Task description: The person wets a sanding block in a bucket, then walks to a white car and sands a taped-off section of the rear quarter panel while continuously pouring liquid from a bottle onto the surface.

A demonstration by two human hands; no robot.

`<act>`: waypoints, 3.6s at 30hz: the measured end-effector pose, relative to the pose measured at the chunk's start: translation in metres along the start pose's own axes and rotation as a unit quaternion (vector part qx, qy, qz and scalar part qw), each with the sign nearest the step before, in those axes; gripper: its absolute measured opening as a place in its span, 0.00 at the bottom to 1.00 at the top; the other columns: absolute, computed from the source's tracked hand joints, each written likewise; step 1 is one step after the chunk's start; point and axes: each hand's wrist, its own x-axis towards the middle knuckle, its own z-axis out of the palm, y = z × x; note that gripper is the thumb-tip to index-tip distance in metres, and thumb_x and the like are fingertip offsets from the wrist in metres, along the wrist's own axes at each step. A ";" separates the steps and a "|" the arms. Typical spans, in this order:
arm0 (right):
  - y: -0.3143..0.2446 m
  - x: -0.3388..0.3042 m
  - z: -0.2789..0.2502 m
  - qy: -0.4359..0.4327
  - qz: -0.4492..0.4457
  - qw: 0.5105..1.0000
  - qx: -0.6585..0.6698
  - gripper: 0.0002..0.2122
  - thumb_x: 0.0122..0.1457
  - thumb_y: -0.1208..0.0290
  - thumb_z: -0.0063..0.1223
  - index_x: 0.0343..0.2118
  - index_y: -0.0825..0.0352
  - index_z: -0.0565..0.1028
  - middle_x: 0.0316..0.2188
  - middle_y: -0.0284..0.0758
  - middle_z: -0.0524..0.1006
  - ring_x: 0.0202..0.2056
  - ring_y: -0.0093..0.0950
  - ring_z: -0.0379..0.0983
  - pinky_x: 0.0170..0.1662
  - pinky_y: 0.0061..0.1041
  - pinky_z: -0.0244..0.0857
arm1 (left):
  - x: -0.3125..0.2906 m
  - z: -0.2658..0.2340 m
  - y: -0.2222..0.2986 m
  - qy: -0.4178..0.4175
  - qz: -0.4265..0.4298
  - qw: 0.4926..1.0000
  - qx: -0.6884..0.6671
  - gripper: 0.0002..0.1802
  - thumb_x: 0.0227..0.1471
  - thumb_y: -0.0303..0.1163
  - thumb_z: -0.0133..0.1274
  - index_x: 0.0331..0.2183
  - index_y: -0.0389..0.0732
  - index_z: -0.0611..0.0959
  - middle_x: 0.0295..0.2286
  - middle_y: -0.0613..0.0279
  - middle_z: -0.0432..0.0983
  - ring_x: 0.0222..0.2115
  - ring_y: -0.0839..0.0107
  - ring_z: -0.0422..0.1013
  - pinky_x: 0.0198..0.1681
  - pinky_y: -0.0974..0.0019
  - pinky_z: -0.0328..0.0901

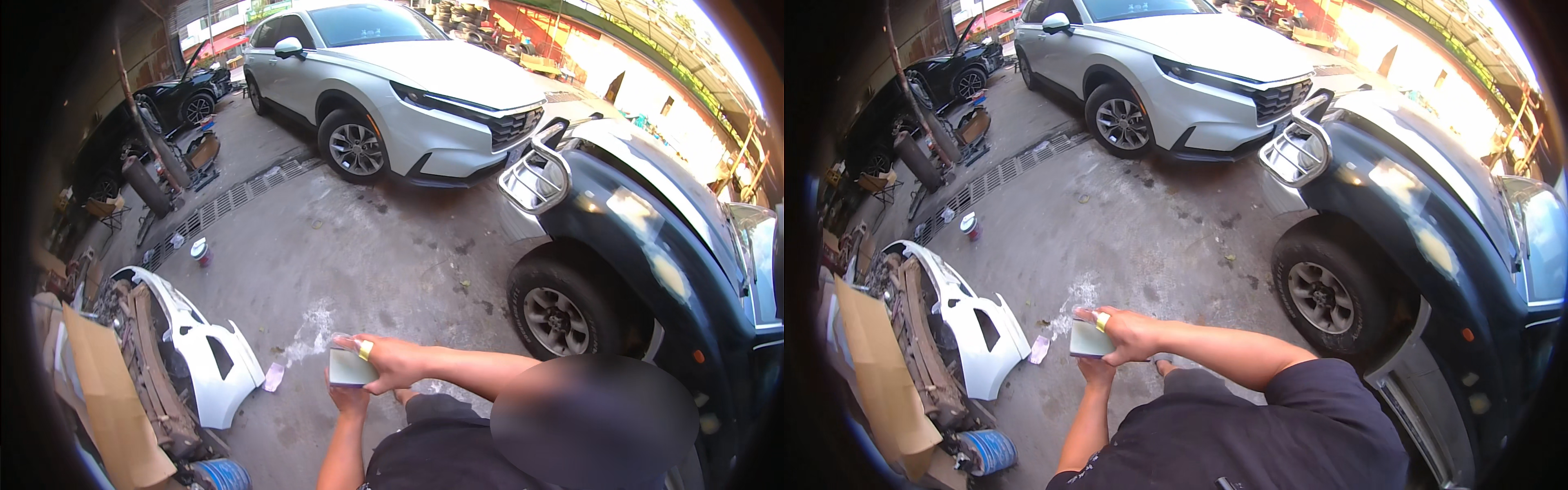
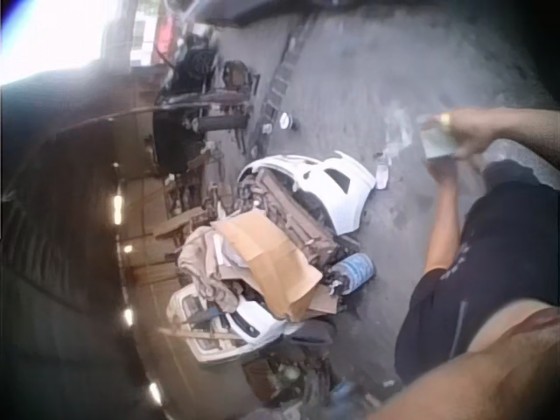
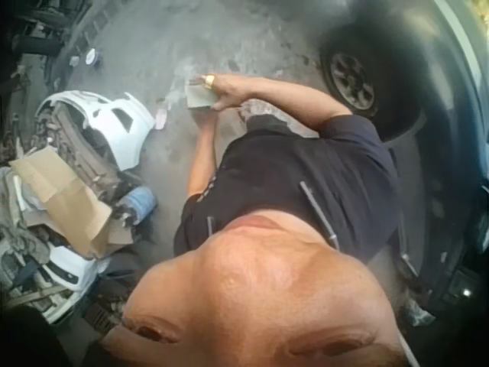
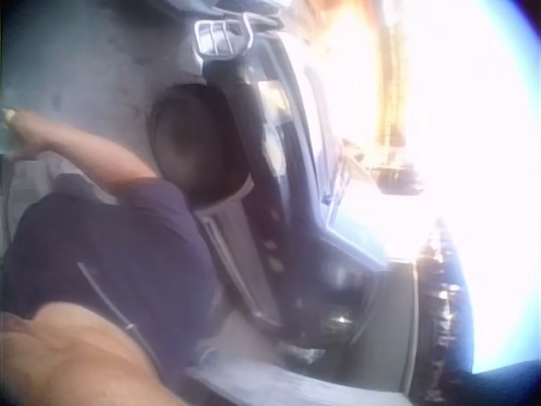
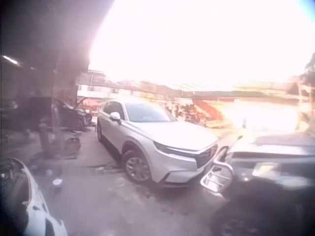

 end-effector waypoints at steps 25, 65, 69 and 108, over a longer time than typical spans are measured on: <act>0.153 0.639 -0.231 -0.109 -0.041 0.993 -0.012 0.44 0.48 0.69 0.65 0.68 0.64 0.53 0.54 0.49 0.69 0.52 0.45 0.72 0.53 0.37 0.68 | 0.625 -0.061 -0.197 -0.045 -0.005 0.998 -0.036 0.31 0.45 0.38 0.68 0.50 0.41 0.76 0.45 0.52 0.77 0.47 0.56 0.74 0.48 0.55 0.69; 0.520 1.501 -0.496 0.098 0.028 0.673 0.733 0.36 0.53 0.55 0.64 0.61 0.66 0.64 0.53 0.46 0.74 0.56 0.38 0.72 0.55 0.38 0.70 | 1.611 -0.130 -0.491 0.221 -0.038 0.950 -0.217 0.17 0.64 0.42 0.53 0.42 0.37 0.71 0.34 0.52 0.79 0.36 0.67 0.75 0.43 0.63 0.68; 0.528 1.565 -0.524 0.131 0.028 0.662 0.737 0.36 0.52 0.55 0.65 0.60 0.67 0.65 0.51 0.45 0.75 0.55 0.37 0.72 0.58 0.36 0.68 | 1.687 -0.127 -0.520 0.191 0.017 0.963 -0.190 0.18 0.66 0.43 0.48 0.43 0.35 0.74 0.34 0.50 0.80 0.34 0.65 0.76 0.41 0.62 0.69; 0.862 2.436 -1.007 0.150 -0.034 0.887 0.435 0.47 0.57 0.68 0.66 0.71 0.68 0.43 0.69 0.52 0.52 0.71 0.43 0.45 0.71 0.41 0.40 | 2.639 -0.013 -0.938 -0.137 0.018 0.979 -0.152 0.21 0.46 0.34 0.72 0.37 0.38 0.77 0.44 0.55 0.78 0.44 0.68 0.73 0.50 0.64 0.67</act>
